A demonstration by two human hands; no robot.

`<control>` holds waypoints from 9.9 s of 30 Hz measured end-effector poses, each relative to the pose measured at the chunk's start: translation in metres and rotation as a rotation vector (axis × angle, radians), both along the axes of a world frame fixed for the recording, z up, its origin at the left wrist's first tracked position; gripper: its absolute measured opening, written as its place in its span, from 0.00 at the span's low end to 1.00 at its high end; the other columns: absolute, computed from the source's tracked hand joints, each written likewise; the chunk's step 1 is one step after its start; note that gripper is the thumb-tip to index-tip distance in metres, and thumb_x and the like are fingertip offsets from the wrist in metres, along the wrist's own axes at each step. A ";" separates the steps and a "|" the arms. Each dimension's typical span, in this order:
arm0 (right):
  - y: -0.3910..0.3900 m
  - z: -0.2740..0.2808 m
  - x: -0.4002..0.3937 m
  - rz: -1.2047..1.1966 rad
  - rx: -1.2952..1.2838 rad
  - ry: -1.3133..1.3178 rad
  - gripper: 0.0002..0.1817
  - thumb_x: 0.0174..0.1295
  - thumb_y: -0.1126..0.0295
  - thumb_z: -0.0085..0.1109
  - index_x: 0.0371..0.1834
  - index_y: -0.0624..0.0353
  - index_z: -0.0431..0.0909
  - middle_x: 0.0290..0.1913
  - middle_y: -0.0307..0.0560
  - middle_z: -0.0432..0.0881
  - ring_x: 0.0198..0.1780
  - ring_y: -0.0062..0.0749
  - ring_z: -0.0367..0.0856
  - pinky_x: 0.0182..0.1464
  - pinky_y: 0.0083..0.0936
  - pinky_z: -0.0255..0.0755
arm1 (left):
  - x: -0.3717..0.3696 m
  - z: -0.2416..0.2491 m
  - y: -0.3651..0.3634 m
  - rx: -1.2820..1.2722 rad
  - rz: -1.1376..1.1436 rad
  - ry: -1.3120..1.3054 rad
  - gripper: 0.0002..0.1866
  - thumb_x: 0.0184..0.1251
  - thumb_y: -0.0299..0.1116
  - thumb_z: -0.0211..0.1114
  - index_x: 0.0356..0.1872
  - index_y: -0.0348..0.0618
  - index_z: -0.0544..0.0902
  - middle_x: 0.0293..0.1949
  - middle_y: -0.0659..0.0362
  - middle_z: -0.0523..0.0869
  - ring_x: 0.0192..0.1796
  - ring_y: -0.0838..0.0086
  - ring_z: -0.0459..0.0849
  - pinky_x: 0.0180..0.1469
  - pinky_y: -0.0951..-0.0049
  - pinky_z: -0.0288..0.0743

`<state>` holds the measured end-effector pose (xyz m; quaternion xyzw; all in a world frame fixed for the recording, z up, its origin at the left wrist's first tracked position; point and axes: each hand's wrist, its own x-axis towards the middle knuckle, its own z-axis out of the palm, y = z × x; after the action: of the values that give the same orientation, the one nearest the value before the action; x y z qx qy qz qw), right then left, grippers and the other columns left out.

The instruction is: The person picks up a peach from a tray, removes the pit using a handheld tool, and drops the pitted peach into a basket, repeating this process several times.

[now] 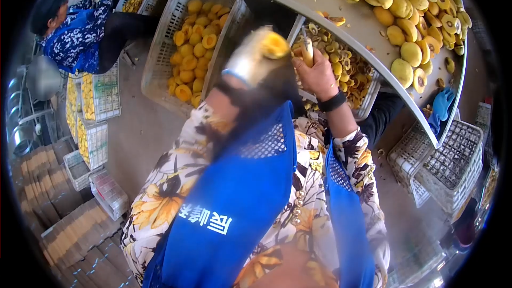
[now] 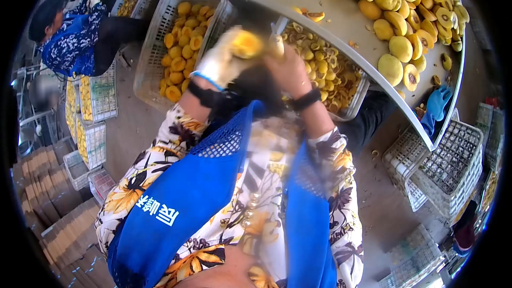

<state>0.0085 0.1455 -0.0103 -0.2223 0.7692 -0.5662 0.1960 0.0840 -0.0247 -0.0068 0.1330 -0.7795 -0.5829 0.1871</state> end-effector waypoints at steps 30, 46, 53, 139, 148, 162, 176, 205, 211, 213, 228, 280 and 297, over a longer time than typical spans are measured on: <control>0.058 0.050 0.006 -0.275 0.157 0.153 0.18 0.53 0.66 0.60 0.42 0.64 0.68 0.27 0.62 0.76 0.30 0.56 0.77 0.30 0.39 0.69 | -0.175 0.085 0.019 0.928 -0.475 -0.125 0.23 0.58 0.42 0.62 0.49 0.35 0.72 0.38 0.54 0.80 0.37 0.67 0.81 0.32 0.66 0.80; 0.031 0.066 0.018 -0.317 0.358 0.054 0.16 0.56 0.63 0.54 0.33 0.67 0.65 0.26 0.66 0.75 0.32 0.63 0.74 0.33 0.47 0.68 | -0.084 0.052 0.090 0.703 -0.277 0.175 0.18 0.65 0.37 0.55 0.51 0.37 0.71 0.45 0.53 0.78 0.45 0.69 0.79 0.46 0.72 0.75; 0.043 0.054 0.020 -0.111 0.362 0.093 0.14 0.51 0.69 0.53 0.36 0.68 0.66 0.28 0.68 0.76 0.33 0.63 0.75 0.37 0.47 0.69 | -0.083 0.040 0.067 0.909 -0.336 -0.057 0.23 0.62 0.47 0.57 0.46 0.35 0.74 0.39 0.54 0.80 0.39 0.68 0.80 0.43 0.70 0.76; 0.038 0.062 0.030 -0.086 -0.293 -1.048 0.05 0.56 0.75 0.48 0.34 0.56 0.65 0.17 0.36 0.65 0.10 0.18 0.59 0.13 0.20 0.58 | -0.084 0.030 0.084 0.626 -0.145 -0.298 0.16 0.65 0.43 0.57 0.41 0.40 0.78 0.37 0.59 0.82 0.33 0.78 0.79 0.34 0.79 0.73; 0.041 0.056 0.026 0.041 -0.498 -1.163 0.03 0.57 0.75 0.50 0.30 0.55 0.67 0.16 0.34 0.64 0.10 0.16 0.57 0.12 0.17 0.54 | -0.090 0.019 0.080 1.067 -0.162 -0.278 0.16 0.61 0.47 0.60 0.38 0.44 0.78 0.30 0.61 0.79 0.28 0.79 0.75 0.26 0.78 0.71; 0.052 0.038 0.038 -0.011 0.484 0.012 0.22 0.54 0.55 0.55 0.38 0.67 0.73 0.30 0.63 0.79 0.36 0.55 0.78 0.38 0.40 0.72 | 0.005 0.049 -0.099 -0.581 0.601 -0.391 0.24 0.56 0.50 0.62 0.44 0.40 0.80 0.40 0.52 0.84 0.44 0.67 0.81 0.49 0.71 0.71; 0.125 0.057 0.084 -0.034 0.383 0.220 0.08 0.52 0.70 0.53 0.30 0.65 0.74 0.26 0.59 0.78 0.28 0.51 0.79 0.31 0.40 0.71 | -0.171 0.120 0.221 -0.937 -0.707 -0.132 0.20 0.56 0.51 0.55 0.43 0.52 0.80 0.43 0.53 0.82 0.47 0.59 0.79 0.49 0.63 0.71; 0.096 0.074 -0.001 -0.195 0.312 0.127 0.13 0.55 0.65 0.55 0.34 0.64 0.66 0.28 0.66 0.76 0.35 0.62 0.74 0.35 0.45 0.68 | -0.096 0.066 0.110 0.677 -0.372 0.024 0.16 0.61 0.31 0.61 0.48 0.37 0.70 0.41 0.53 0.78 0.42 0.65 0.79 0.44 0.69 0.76; 0.088 0.071 0.000 -0.238 0.429 -0.023 0.13 0.55 0.68 0.53 0.36 0.66 0.64 0.29 0.68 0.76 0.36 0.62 0.74 0.37 0.47 0.68 | -0.098 0.070 0.117 0.968 -0.382 0.032 0.16 0.62 0.34 0.59 0.47 0.35 0.74 0.42 0.52 0.79 0.43 0.68 0.79 0.47 0.71 0.75; 0.085 0.072 0.004 -0.254 0.437 -0.035 0.12 0.55 0.69 0.52 0.35 0.67 0.64 0.29 0.68 0.76 0.36 0.63 0.74 0.37 0.47 0.68 | -0.099 0.069 0.123 0.934 -0.330 0.011 0.15 0.61 0.33 0.59 0.46 0.35 0.75 0.41 0.52 0.80 0.42 0.68 0.80 0.46 0.72 0.75; 0.091 0.070 -0.004 -0.079 0.408 0.042 0.10 0.52 0.73 0.51 0.33 0.67 0.63 0.25 0.66 0.75 0.32 0.62 0.74 0.34 0.46 0.67 | -0.102 0.054 0.098 1.077 -0.479 -0.116 0.16 0.60 0.34 0.56 0.43 0.32 0.75 0.45 0.51 0.78 0.43 0.68 0.79 0.49 0.70 0.74; 0.075 0.089 0.001 -0.262 0.272 0.077 0.10 0.52 0.73 0.51 0.33 0.67 0.64 0.26 0.67 0.75 0.33 0.62 0.74 0.35 0.46 0.68 | -0.104 0.076 0.118 0.834 -0.267 0.100 0.09 0.59 0.25 0.58 0.41 0.34 0.77 0.36 0.53 0.82 0.37 0.71 0.81 0.40 0.74 0.77; 0.091 0.102 -0.011 0.223 0.366 0.092 0.09 0.49 0.74 0.51 0.31 0.67 0.66 0.24 0.64 0.75 0.30 0.57 0.76 0.33 0.39 0.70 | -0.122 0.059 0.065 0.880 -0.864 -0.409 0.12 0.54 0.28 0.60 0.37 0.28 0.79 0.35 0.50 0.82 0.36 0.67 0.81 0.43 0.73 0.76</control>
<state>-0.0027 0.2367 0.0914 -0.2921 0.8380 -0.3813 0.2591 -0.0384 0.0403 0.0519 -0.0199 -0.4710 -0.8334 -0.2883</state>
